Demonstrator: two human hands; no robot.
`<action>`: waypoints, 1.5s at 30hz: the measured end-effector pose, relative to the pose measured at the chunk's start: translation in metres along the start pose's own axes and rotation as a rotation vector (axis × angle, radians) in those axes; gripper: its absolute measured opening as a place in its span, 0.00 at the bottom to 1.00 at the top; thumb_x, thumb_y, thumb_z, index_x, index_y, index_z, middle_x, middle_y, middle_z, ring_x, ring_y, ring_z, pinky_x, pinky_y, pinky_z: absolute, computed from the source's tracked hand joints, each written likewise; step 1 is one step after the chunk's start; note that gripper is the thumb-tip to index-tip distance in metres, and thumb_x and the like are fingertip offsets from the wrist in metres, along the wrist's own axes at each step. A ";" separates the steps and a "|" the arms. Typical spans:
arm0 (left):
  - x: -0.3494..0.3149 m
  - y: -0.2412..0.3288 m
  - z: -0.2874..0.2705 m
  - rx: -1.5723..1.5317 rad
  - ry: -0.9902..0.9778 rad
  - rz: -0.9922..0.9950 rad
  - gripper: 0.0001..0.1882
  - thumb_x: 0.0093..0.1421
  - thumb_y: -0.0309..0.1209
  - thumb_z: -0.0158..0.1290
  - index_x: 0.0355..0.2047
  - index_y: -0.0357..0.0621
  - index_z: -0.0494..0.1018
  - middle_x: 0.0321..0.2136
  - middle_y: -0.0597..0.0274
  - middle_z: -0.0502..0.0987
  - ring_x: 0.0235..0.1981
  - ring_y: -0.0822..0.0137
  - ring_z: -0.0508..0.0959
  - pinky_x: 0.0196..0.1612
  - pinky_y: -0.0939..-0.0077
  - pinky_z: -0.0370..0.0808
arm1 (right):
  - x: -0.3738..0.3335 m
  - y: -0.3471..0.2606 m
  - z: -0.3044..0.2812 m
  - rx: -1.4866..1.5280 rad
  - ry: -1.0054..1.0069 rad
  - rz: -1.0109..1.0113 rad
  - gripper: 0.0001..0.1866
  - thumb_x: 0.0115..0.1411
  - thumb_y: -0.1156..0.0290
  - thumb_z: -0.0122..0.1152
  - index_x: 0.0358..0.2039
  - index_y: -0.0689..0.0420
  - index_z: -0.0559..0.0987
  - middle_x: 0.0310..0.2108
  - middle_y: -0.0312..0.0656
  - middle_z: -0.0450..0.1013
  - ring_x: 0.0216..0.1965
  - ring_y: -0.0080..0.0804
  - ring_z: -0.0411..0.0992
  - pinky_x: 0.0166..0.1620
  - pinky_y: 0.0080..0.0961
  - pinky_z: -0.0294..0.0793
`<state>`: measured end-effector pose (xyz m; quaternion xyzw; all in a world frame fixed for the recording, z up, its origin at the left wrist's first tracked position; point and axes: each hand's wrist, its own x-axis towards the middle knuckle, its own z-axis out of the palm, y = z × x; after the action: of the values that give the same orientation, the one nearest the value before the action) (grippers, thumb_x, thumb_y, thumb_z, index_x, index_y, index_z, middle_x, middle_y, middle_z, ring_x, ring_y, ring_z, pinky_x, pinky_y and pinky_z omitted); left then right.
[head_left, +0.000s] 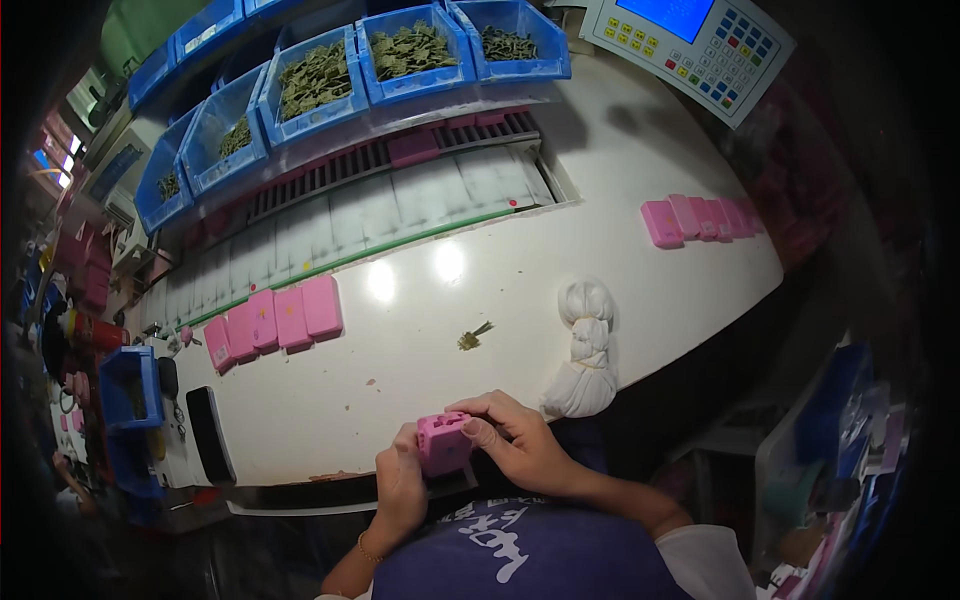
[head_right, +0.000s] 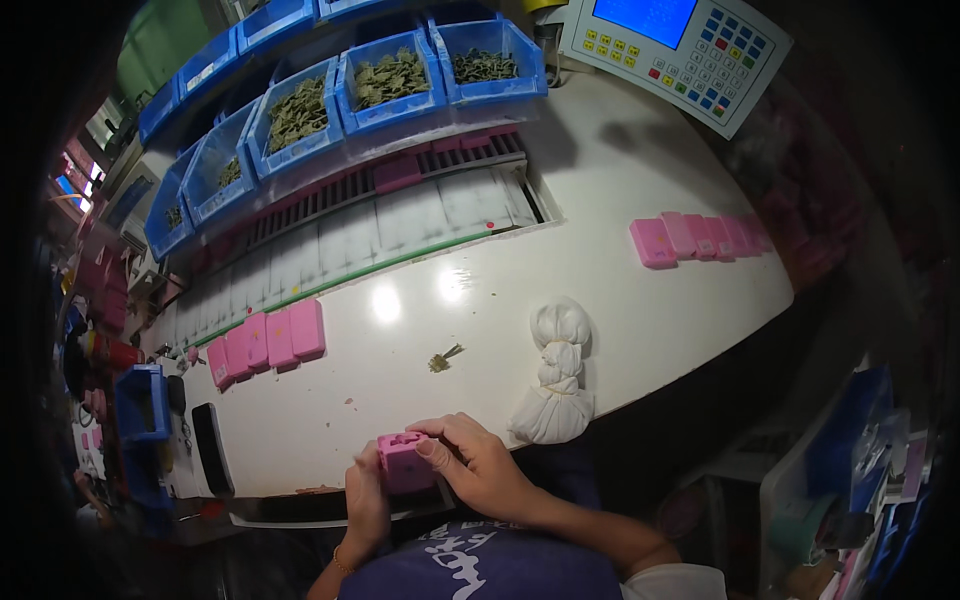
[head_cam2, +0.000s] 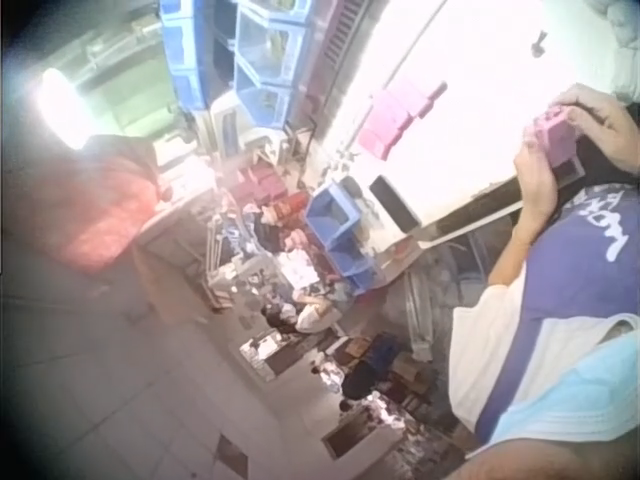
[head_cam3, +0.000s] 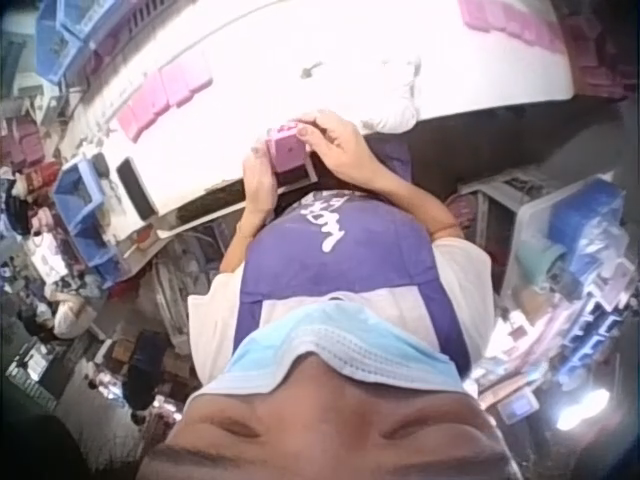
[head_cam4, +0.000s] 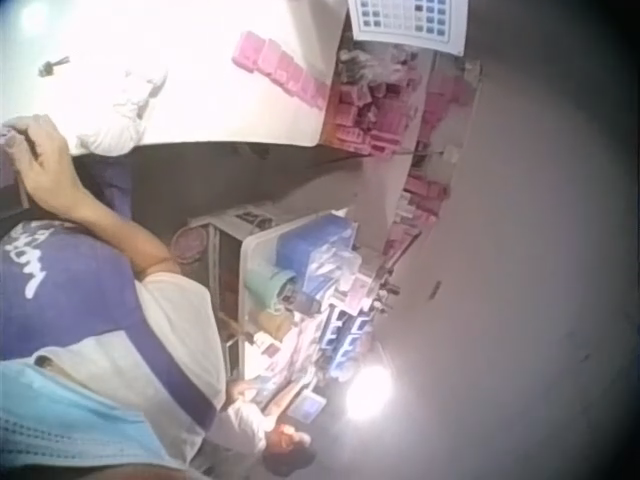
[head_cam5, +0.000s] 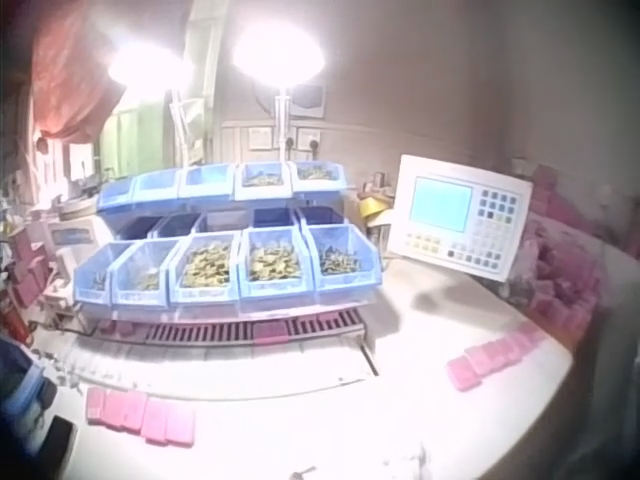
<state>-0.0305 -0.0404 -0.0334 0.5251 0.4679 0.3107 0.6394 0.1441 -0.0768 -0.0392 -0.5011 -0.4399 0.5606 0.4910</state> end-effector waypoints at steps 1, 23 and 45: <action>-0.002 -0.007 -0.004 0.030 -0.021 0.096 0.24 0.72 0.46 0.39 0.43 0.33 0.71 0.33 0.58 0.77 0.34 0.75 0.76 0.38 0.80 0.74 | 0.002 0.003 0.000 -0.115 0.027 -0.126 0.18 0.69 0.65 0.53 0.54 0.62 0.72 0.38 0.46 0.73 0.39 0.35 0.73 0.44 0.27 0.72; 0.004 0.000 -0.001 -0.100 -0.049 0.314 0.15 0.66 0.34 0.55 0.45 0.33 0.72 0.38 0.57 0.76 0.38 0.67 0.77 0.45 0.75 0.74 | -0.005 0.001 0.008 -0.232 0.109 -0.389 0.13 0.64 0.67 0.60 0.45 0.61 0.75 0.39 0.44 0.72 0.36 0.30 0.73 0.39 0.24 0.73; 0.075 0.028 -0.029 0.918 0.306 0.589 0.22 0.53 0.32 0.62 0.49 0.44 0.77 0.42 0.51 0.76 0.43 0.53 0.74 0.48 0.60 0.71 | 0.085 -0.002 -0.073 -1.012 0.124 -0.481 0.05 0.54 0.75 0.64 0.32 0.58 0.78 0.36 0.41 0.72 0.41 0.42 0.67 0.47 0.34 0.66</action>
<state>-0.0274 0.0446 -0.0271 0.8066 0.4762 0.3133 0.1565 0.2159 0.0077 -0.0563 -0.5919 -0.7261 0.1215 0.3281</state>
